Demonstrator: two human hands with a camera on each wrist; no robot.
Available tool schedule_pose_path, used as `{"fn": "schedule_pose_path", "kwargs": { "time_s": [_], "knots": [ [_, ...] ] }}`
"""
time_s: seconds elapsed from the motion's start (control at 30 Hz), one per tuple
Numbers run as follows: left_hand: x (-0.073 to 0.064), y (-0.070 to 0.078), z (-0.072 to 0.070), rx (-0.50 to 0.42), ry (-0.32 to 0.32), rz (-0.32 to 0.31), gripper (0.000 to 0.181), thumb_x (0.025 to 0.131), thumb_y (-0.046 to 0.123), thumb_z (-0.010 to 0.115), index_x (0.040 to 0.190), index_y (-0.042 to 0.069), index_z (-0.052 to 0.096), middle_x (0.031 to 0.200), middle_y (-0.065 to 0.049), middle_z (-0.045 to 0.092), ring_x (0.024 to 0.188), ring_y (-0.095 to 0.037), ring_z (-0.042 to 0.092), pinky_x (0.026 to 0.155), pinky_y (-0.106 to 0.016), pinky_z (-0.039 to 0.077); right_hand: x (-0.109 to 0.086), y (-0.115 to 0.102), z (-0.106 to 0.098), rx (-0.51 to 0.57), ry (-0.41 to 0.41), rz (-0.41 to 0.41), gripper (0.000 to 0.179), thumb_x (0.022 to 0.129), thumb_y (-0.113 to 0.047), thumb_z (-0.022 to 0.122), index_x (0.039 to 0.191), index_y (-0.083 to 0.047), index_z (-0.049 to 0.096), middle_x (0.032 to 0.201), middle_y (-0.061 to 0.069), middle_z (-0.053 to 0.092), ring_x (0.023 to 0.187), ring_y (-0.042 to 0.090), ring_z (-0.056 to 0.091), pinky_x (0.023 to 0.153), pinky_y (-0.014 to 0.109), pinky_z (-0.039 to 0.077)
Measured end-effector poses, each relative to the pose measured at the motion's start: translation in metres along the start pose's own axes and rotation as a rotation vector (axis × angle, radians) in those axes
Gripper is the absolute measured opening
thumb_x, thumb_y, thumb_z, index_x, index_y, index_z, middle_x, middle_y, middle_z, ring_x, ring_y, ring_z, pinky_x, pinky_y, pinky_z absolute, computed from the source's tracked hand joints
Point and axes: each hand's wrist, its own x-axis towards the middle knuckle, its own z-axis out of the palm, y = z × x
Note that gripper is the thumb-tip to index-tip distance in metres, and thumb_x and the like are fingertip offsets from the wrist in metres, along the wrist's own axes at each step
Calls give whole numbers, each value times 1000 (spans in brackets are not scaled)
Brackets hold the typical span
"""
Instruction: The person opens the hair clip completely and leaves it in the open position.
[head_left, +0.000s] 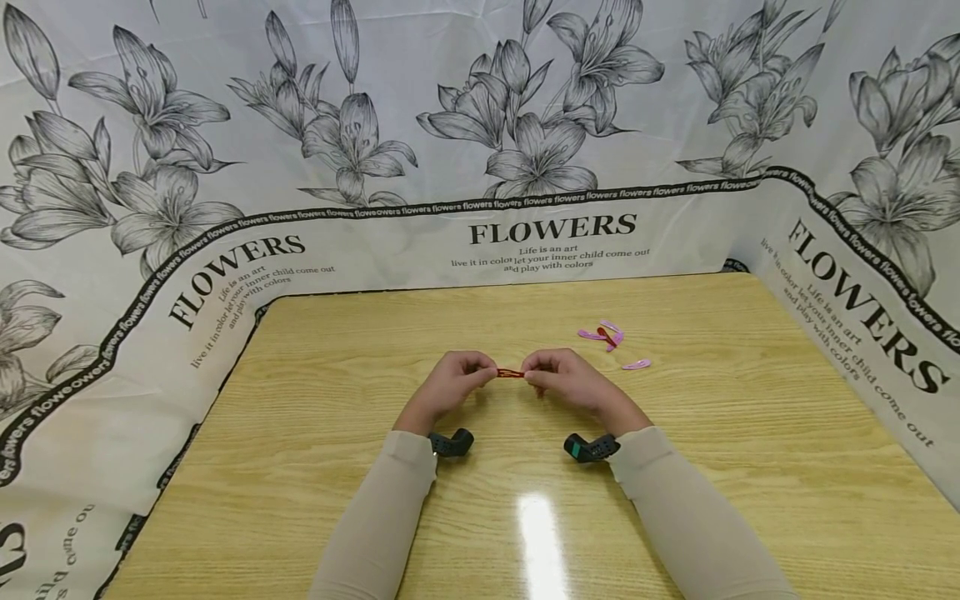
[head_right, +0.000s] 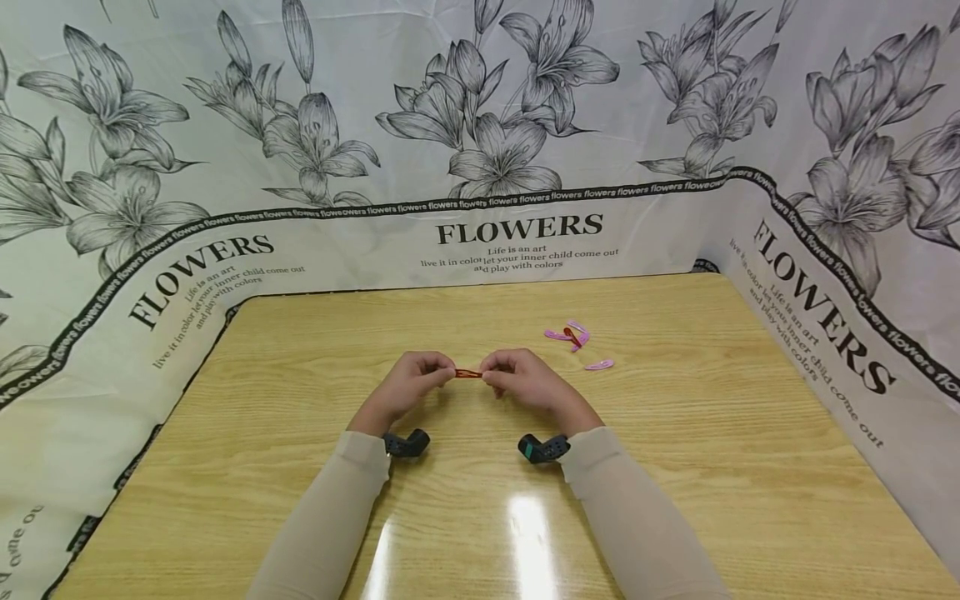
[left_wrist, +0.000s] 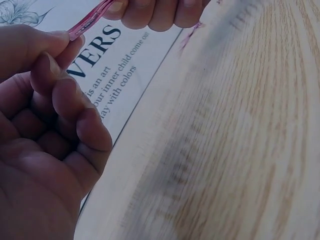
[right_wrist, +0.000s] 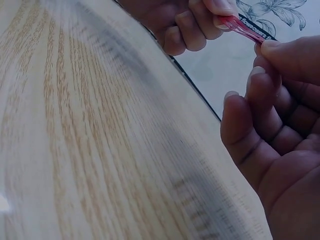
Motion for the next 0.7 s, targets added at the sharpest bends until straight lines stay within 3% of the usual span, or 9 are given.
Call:
{"fn": "schedule_pose_path", "kwargs": {
  "time_s": [0.17, 0.37, 0.7],
  "knots": [
    [-1, 1, -1, 8, -22, 41, 21, 98, 28, 59, 99, 11, 70, 90, -14, 61, 74, -21, 49, 66, -31, 43, 0, -1, 0, -2, -12, -13, 27, 100, -15, 53, 104, 11, 59, 87, 29, 56, 71, 17, 55, 69, 36, 53],
    [-2, 3, -1, 12, -48, 62, 23, 98, 29, 57, 100, 10, 70, 99, -23, 61, 79, -27, 50, 68, -32, 43, 0, -1, 0, -17, 9, -11, 21, 100, -14, 53, 101, 5, 62, 87, 29, 56, 71, 17, 55, 69, 36, 53],
    [-3, 1, -2, 15, -47, 65, 24, 98, 30, 57, 99, 10, 70, 95, -19, 61, 75, -19, 48, 67, -30, 43, 1, 1, 0, -46, 10, -26, 19, 99, -14, 55, 100, 3, 64, 87, 29, 58, 71, 22, 57, 66, 35, 51]
  ]
}}
